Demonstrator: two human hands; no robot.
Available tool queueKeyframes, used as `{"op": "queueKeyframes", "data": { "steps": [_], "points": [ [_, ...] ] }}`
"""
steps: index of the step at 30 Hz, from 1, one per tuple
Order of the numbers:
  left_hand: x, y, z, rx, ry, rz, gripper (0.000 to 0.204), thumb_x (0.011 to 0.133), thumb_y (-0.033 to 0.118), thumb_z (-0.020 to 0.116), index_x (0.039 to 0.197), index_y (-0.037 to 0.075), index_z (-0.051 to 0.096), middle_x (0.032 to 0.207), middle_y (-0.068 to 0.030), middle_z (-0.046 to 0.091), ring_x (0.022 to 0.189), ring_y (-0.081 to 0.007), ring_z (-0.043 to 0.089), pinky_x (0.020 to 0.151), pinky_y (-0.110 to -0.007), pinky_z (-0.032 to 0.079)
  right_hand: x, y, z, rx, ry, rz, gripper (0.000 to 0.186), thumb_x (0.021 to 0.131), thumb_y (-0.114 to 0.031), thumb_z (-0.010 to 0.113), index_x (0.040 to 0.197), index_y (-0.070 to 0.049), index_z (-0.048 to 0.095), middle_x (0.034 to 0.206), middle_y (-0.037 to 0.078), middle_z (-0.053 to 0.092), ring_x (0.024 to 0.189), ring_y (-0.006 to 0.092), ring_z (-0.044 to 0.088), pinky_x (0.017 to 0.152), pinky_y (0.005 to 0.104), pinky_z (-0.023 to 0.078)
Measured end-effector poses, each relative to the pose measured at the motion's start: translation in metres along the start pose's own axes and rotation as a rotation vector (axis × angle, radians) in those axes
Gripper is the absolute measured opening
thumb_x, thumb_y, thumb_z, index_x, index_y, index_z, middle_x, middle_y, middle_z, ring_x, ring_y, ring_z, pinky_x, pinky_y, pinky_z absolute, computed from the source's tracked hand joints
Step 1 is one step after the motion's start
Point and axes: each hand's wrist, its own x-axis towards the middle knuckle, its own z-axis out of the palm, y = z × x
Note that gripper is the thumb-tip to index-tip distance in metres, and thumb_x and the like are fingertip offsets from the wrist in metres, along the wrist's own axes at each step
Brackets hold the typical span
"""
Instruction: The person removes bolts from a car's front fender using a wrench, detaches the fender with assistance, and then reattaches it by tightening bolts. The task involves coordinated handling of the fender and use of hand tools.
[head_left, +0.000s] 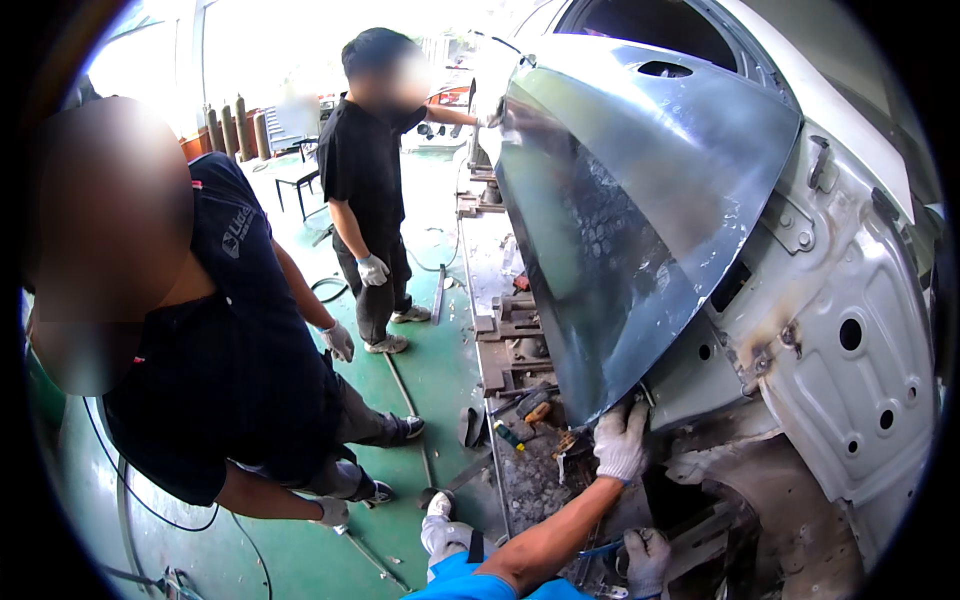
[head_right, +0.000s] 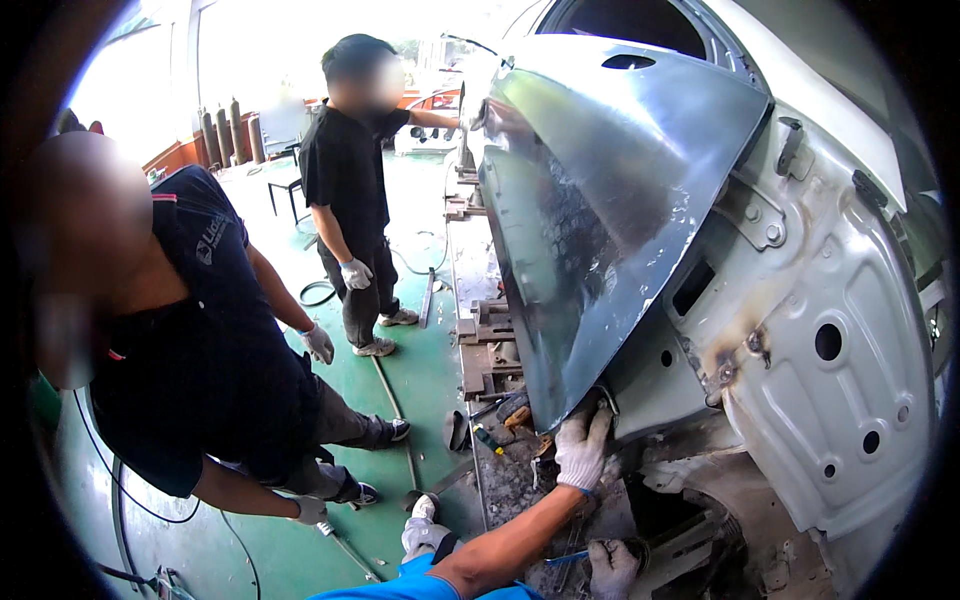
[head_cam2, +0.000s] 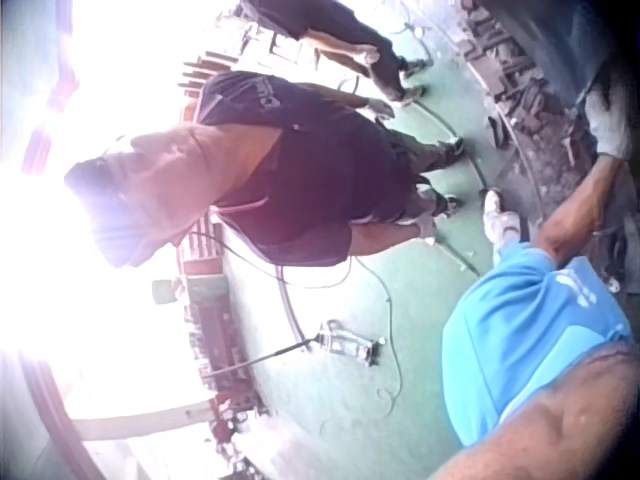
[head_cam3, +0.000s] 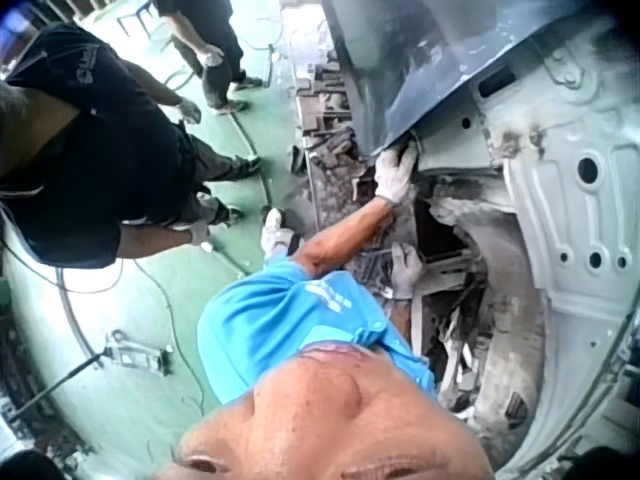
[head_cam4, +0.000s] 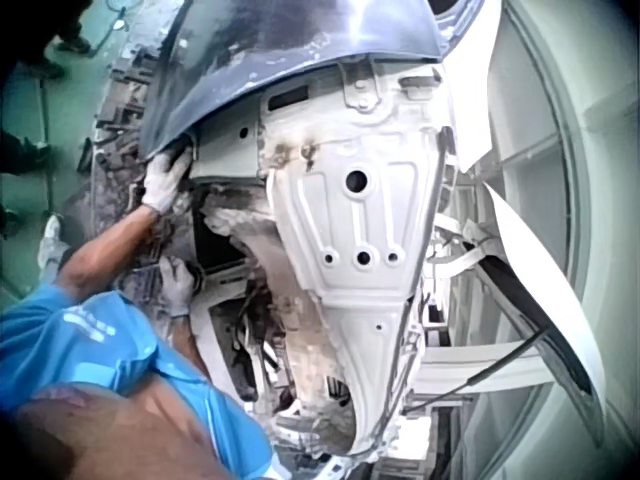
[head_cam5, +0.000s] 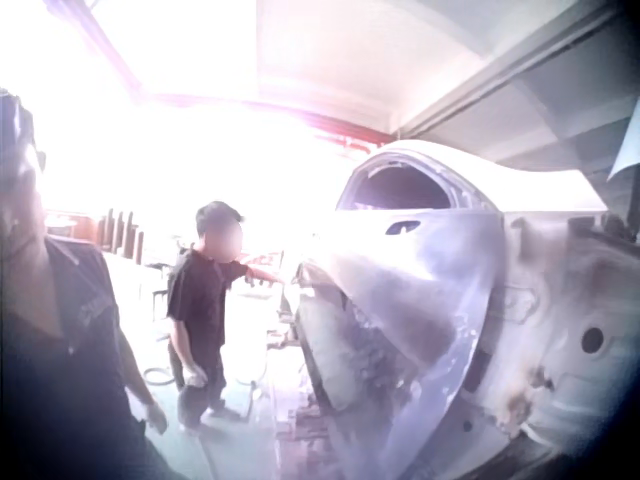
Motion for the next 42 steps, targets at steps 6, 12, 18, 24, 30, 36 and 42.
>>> {"op": "queueKeyframes", "data": {
  "steps": [6, 12, 18, 24, 30, 36, 42],
  "points": [
    [0.004, -0.009, -0.001, -0.075, -0.031, -0.077, 0.036, 0.099, 0.024, 0.065, 0.124, -0.002, 0.07, 0.109, -0.0175, 0.076, 0.097, -0.0209, 0.07, 0.091, -0.035, 0.052, -0.005, 0.025, 0.005, -0.015, 0.005, 0.031, 0.027, 0.093, -0.026, 0.076, 0.098, 0.0, 0.073, 0.09, 0.015, 0.072, 0.083, 0.0251, 0.066, 0.081, 0.0382, 0.052],
    [-0.003, -0.004, 0.001, -0.025, -0.032, -0.095, 0.036, 0.099, 0.027, 0.066, 0.121, -0.001, 0.072, 0.11, -0.0195, 0.076, 0.099, -0.026, 0.071, 0.092, -0.036, 0.052, -0.004, 0.034, 0.013, -0.018, -0.056, 0.073, 0.031, 0.093, -0.031, 0.076, 0.098, 0.0, 0.072, 0.091, 0.017, 0.072, 0.083, 0.0272, 0.066, 0.082, 0.0388, 0.052],
    [0.0, 0.008, -0.001, -0.188, 0.003, -0.06, 0.038, 0.099, 0.034, 0.061, 0.109, 0.0, 0.074, 0.099, -0.0259, 0.073, 0.095, -0.043, 0.069, 0.086, -0.045, 0.052, 0.003, 0.032, 0.011, -0.078, -0.022, 0.051, 0.029, 0.093, -0.027, 0.076, 0.098, 0.002, 0.071, 0.089, 0.017, 0.072, 0.081, 0.0268, 0.064, 0.081, 0.0389, 0.052],
    [0.002, -0.014, 0.006, -0.04, 0.017, -0.089, 0.043, 0.096, 0.041, 0.065, 0.11, 0.002, 0.074, 0.1, -0.0264, 0.072, 0.093, -0.0437, 0.069, 0.082, -0.049, 0.051, 0.007, 0.049, 0.019, -0.082, -0.126, 0.081, 0.033, 0.094, -0.029, 0.075, 0.099, 0.003, 0.07, 0.09, 0.017, 0.072, 0.081, 0.0224, 0.063, 0.08, 0.038, 0.053],
    [0.003, -0.019, -0.001, -0.07, -0.052, 0.028, 0.032, 0.1, 0.029, 0.061, 0.112, 0.002, 0.074, 0.1, -0.0256, 0.072, 0.094, -0.0428, 0.07, 0.081, -0.047, 0.052, 0.011, 0.034, 0.023, -0.103, -0.142, 0.121, 0.035, 0.095, -0.03, 0.075, 0.103, 0.004, 0.07, 0.092, 0.015, 0.073, 0.083, 0.0203, 0.064, 0.082, 0.0367, 0.053],
    [0.004, -0.026, 0.001, -0.158, -0.089, -0.076, 0.031, 0.099, 0.029, 0.062, 0.109, 0.003, 0.076, 0.096, -0.0253, 0.072, 0.091, -0.0413, 0.071, 0.08, -0.045, 0.053, 0.014, 0.03, 0.031, -0.115, -0.185, 0.146, 0.037, 0.095, -0.031, 0.075, 0.104, 0.004, 0.07, 0.093, 0.016, 0.074, 0.084, 0.0211, 0.066, 0.082, 0.0376, 0.054],
    [0.006, -0.012, -0.01, -0.09, -0.135, -0.009, 0.032, 0.099, 0.032, 0.063, 0.112, 0.005, 0.075, 0.099, -0.0254, 0.072, 0.094, -0.041, 0.071, 0.081, -0.044, 0.053, 0.018, 0.022, 0.035, -0.121, -0.166, 0.144, 0.038, 0.096, -0.033, 0.074, 0.107, 0.004, 0.071, 0.095, 0.016, 0.074, 0.085, 0.0206, 0.066, 0.081, 0.0367, 0.054]
  ]
}}
